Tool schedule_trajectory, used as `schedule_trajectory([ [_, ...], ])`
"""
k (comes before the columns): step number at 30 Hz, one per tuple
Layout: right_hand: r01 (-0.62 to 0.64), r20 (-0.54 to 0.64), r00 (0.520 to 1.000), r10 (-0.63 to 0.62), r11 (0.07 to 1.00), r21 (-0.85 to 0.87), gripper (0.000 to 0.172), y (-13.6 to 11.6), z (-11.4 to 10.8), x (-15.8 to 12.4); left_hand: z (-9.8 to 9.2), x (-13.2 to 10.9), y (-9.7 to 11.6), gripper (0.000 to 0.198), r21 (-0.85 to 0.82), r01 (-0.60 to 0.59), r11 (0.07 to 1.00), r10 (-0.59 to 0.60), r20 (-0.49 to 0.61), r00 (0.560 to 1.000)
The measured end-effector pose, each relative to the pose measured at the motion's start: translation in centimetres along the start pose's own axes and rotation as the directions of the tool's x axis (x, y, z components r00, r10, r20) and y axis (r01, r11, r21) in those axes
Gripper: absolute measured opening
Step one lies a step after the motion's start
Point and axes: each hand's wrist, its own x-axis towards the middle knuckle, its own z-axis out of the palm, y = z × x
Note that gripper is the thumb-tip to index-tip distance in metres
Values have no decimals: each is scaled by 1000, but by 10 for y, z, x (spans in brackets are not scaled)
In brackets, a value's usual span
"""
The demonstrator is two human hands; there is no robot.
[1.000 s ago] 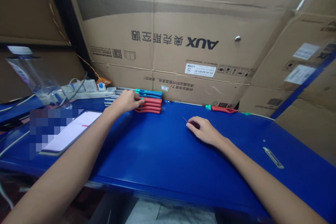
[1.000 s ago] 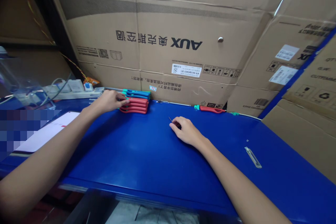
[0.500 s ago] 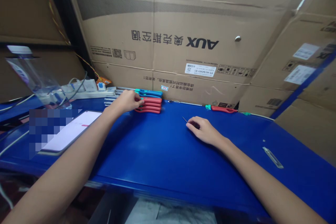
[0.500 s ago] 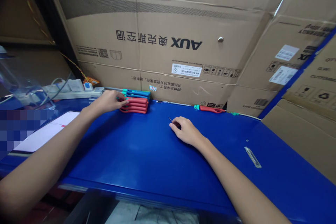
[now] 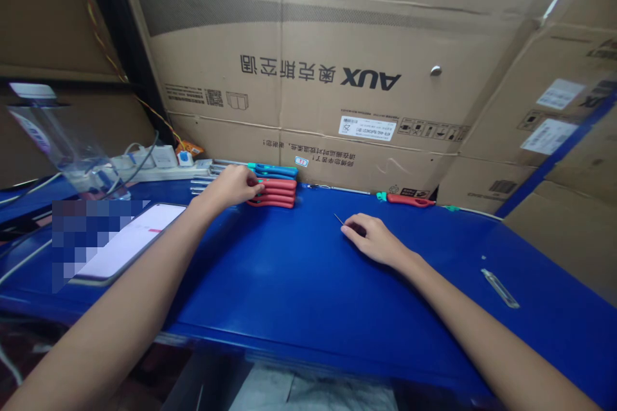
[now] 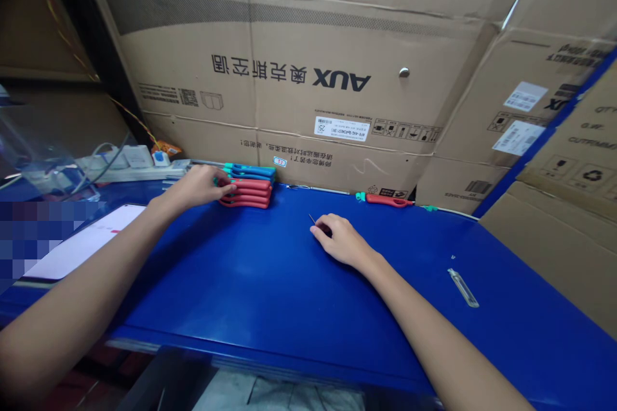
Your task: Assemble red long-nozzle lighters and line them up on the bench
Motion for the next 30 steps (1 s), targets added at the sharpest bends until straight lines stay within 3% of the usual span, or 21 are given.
schedule_trajectory([
  [30, 15, -4, 1000, -15, 1000, -8, 25, 0, 0, 0, -3, -1, 2, 29, 50, 26, 998, -26, -2, 1000],
])
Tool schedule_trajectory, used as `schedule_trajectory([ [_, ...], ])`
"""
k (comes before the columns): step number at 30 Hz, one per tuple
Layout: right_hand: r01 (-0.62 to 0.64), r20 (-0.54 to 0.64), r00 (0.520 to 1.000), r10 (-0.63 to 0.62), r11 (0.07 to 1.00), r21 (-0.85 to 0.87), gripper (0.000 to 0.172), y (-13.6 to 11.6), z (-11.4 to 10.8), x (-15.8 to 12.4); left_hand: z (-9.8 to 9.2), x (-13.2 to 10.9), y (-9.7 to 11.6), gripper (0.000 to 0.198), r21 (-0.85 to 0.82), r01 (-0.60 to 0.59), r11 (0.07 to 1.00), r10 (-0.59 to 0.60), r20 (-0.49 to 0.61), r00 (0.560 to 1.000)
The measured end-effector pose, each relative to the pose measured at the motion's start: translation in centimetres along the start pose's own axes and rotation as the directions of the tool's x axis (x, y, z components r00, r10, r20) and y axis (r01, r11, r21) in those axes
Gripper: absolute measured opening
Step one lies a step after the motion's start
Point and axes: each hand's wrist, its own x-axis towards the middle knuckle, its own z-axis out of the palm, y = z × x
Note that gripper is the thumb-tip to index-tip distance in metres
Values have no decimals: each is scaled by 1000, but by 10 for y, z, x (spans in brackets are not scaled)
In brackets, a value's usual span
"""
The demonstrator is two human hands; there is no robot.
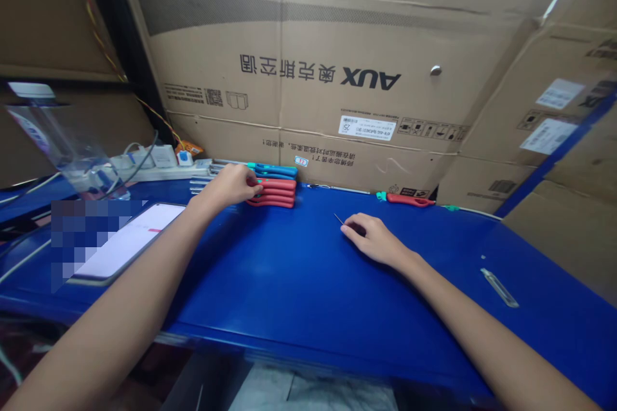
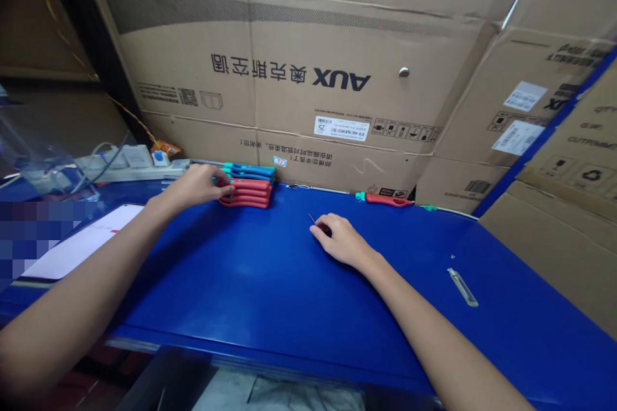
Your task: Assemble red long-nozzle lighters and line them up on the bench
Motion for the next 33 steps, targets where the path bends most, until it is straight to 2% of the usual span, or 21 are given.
schedule_trajectory([
  [33, -5, 5, 1000, 5, 1000, -8, 25, -1, 0, 0, -5, -1, 0, 25, -48, 10, 999, -10, -2, 1000],
])
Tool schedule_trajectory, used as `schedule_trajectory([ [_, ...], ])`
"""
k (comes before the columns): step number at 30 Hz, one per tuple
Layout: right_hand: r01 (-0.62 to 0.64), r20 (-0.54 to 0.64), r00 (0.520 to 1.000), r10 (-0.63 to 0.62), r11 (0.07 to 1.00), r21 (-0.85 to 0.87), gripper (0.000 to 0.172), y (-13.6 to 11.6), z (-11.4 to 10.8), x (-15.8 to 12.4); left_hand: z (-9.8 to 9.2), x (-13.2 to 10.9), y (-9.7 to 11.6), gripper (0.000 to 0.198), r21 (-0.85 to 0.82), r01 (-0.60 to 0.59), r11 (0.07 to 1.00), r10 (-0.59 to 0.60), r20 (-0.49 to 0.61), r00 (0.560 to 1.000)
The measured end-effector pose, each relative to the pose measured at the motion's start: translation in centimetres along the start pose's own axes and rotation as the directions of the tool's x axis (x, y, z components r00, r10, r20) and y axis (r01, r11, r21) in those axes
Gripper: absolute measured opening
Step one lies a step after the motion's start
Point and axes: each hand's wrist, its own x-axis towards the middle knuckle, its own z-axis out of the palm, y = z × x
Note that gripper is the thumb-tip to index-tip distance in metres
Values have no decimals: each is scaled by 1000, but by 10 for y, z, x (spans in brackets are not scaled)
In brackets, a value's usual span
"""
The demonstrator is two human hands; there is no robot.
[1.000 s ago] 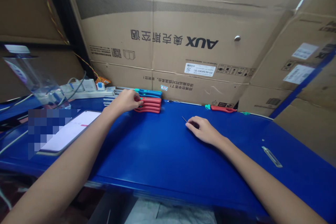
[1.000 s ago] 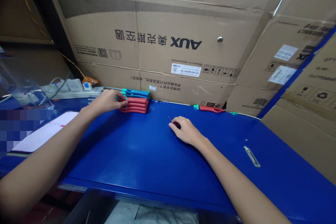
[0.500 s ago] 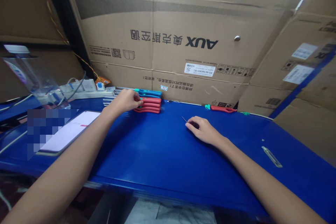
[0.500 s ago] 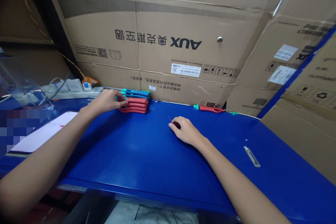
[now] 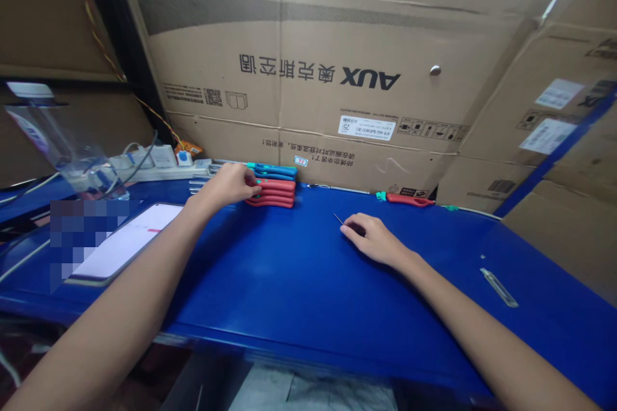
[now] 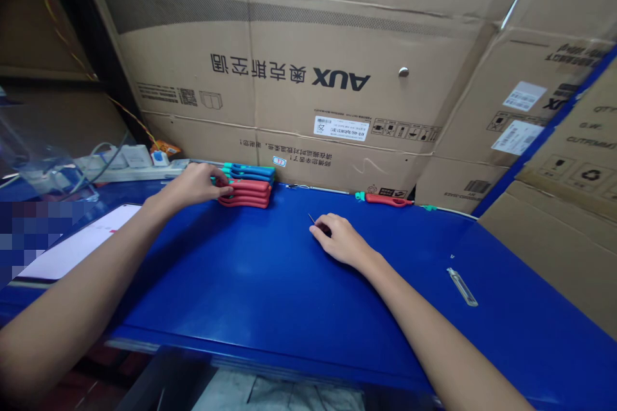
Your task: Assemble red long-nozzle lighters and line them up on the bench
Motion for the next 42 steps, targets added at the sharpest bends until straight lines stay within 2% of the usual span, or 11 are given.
schedule_trajectory([
  [12, -2, 1, 1000, 2, 1000, 0, 25, -1, -1, 0, 0, 0, 3, 25, 30, -11, 999, 11, 4, 1000],
  [23, 3, 4, 1000, -3, 1000, -5, 24, 0, 0, 0, 1, 1, 0, 21, -11, -3, 1000, 3, 11, 1000],
  [34, -8, 11, 1000, 8, 1000, -4, 25, -1, 0, 0, 2, 0, 4, 22, 35, 11, 999, -11, 7, 1000],
  [42, -1, 4, 1000, 1, 1000, -3, 26, 1, 1, 0, 4, 2, -1, 22, 9, -3, 1000, 3, 7, 1000],
])
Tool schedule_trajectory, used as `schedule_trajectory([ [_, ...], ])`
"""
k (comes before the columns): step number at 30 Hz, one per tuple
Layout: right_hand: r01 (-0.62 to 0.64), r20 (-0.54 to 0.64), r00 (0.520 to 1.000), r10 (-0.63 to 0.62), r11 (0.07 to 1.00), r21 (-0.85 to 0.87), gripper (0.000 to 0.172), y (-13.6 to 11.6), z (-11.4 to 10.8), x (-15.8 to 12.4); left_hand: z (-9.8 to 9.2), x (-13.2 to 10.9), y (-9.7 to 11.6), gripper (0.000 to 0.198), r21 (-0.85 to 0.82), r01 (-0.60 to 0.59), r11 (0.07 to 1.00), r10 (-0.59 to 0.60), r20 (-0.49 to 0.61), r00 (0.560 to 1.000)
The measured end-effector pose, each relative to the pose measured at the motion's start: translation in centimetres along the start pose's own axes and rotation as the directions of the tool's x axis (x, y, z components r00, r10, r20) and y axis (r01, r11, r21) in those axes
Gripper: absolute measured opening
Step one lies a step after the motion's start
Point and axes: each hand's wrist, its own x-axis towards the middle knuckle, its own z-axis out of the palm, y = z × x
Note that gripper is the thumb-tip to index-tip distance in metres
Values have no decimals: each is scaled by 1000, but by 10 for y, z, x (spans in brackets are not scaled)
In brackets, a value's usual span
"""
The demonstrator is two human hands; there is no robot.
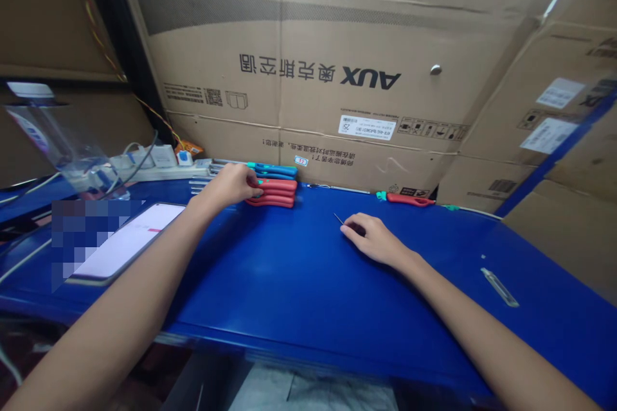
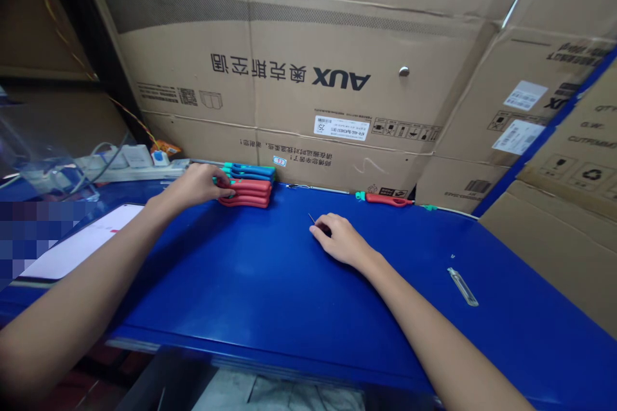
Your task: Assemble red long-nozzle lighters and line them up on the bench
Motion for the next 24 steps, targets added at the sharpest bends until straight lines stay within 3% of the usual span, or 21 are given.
schedule_trajectory([
  [24, 0, 3, 1000, 0, 1000, -9, 25, 0, 0, 0, 1, 0, 0, 24, -5, -7, 1000, 7, -10, 1000],
])
